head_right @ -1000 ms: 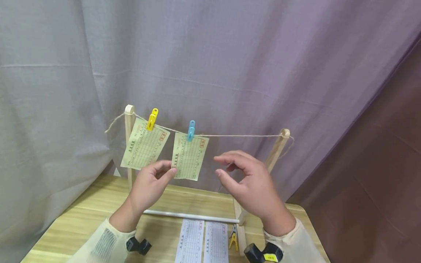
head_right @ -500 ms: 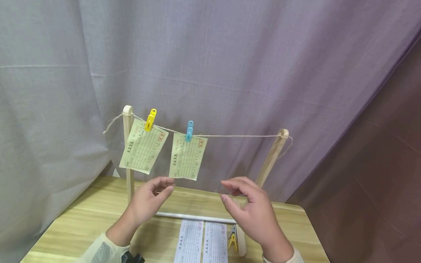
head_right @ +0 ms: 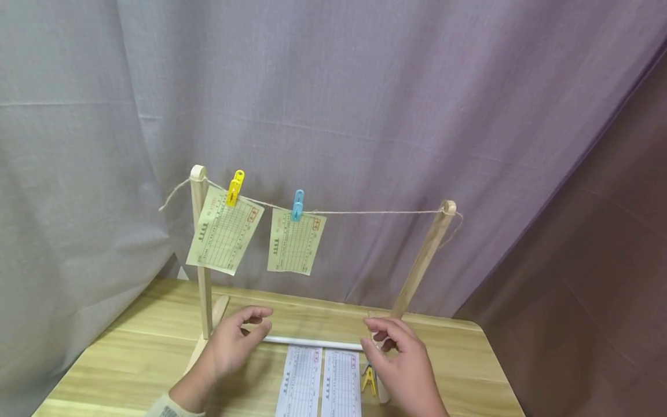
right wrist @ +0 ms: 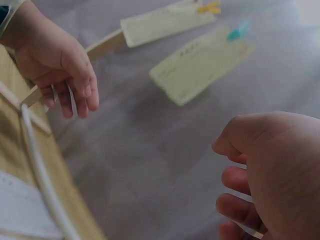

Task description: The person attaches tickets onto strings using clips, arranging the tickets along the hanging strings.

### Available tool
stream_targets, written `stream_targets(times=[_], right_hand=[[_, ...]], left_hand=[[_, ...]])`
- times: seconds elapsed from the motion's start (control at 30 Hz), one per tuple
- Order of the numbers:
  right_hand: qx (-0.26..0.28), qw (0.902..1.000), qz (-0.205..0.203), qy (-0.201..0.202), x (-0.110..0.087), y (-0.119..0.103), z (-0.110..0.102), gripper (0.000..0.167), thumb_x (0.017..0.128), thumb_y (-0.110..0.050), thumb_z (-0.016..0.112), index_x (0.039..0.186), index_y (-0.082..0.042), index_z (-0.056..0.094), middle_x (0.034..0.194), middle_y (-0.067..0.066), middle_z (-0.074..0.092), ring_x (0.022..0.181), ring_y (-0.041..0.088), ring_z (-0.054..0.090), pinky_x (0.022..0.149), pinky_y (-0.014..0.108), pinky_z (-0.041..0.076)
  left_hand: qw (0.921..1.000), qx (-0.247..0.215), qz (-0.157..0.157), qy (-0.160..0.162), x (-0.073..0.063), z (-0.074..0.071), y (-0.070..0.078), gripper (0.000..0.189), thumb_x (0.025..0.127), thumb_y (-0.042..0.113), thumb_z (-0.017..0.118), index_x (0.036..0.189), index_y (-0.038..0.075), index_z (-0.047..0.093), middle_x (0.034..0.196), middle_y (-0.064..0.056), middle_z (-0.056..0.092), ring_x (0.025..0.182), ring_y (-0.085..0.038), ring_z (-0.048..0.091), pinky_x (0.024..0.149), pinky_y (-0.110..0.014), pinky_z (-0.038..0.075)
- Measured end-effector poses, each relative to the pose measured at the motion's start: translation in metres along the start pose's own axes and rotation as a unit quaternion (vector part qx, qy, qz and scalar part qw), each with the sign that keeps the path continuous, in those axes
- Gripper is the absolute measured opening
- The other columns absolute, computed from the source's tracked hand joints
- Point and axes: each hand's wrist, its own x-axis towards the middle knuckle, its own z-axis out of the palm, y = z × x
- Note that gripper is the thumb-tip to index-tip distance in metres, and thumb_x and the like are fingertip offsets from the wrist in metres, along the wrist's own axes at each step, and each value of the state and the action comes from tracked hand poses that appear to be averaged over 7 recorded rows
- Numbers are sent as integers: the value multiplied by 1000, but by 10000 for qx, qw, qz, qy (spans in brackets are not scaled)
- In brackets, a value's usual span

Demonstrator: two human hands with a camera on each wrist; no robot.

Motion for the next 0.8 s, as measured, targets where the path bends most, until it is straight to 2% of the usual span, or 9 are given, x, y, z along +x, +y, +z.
stream_targets(times=[0.17, 0.33, 0.57, 0.67, 0.8], right_hand=[[-33, 9976, 698, 4, -14, 23, 11, 29, 97, -11, 89, 121, -25, 82, 112, -6, 75, 93, 4, 65, 78, 23, 58], [8, 9933, 1155, 94, -27, 46, 21, 25, 97, -11, 89, 120, -21, 83, 108, -5, 75, 93, 4, 63, 78, 22, 57], [-14, 9859, 1674, 12, -44, 80, 34, 24, 95, -9, 89, 118, -15, 83, 104, 0, 71, 86, 4, 60, 76, 22, 56], [-119, 9766, 2146, -122, -47, 90, 36, 22, 94, -13, 91, 114, -13, 81, 102, 1, 68, 84, 7, 57, 74, 22, 53], [-274, 9617, 2701, -382, -52, 102, 37, 31, 93, -26, 94, 112, -11, 77, 101, 2, 66, 85, 11, 55, 72, 22, 51]], left_hand=[[9997, 53, -89, -223, -6, 12, -14, 25, 107, 33, 77, 131, 24, 78, 142, 1, 73, 131, -29, 67, 104, -44, 60], [9978, 281, -28, -597, -11, 26, -28, 35, 108, 40, 76, 135, 17, 77, 145, -4, 72, 132, -34, 69, 111, -62, 58], [9959, 554, 16, -719, -12, 47, -56, 30, 107, 42, 76, 130, 24, 78, 141, -3, 72, 134, -31, 69, 115, -63, 56], [9952, 741, 51, -632, -14, 54, -64, 32, 105, 42, 77, 129, 20, 79, 137, -3, 74, 134, -31, 69, 118, -62, 54], [9921, 1182, 174, -371, -17, 61, -64, 32, 102, 40, 81, 125, 17, 82, 126, 0, 76, 124, -26, 71, 112, -57, 57]])
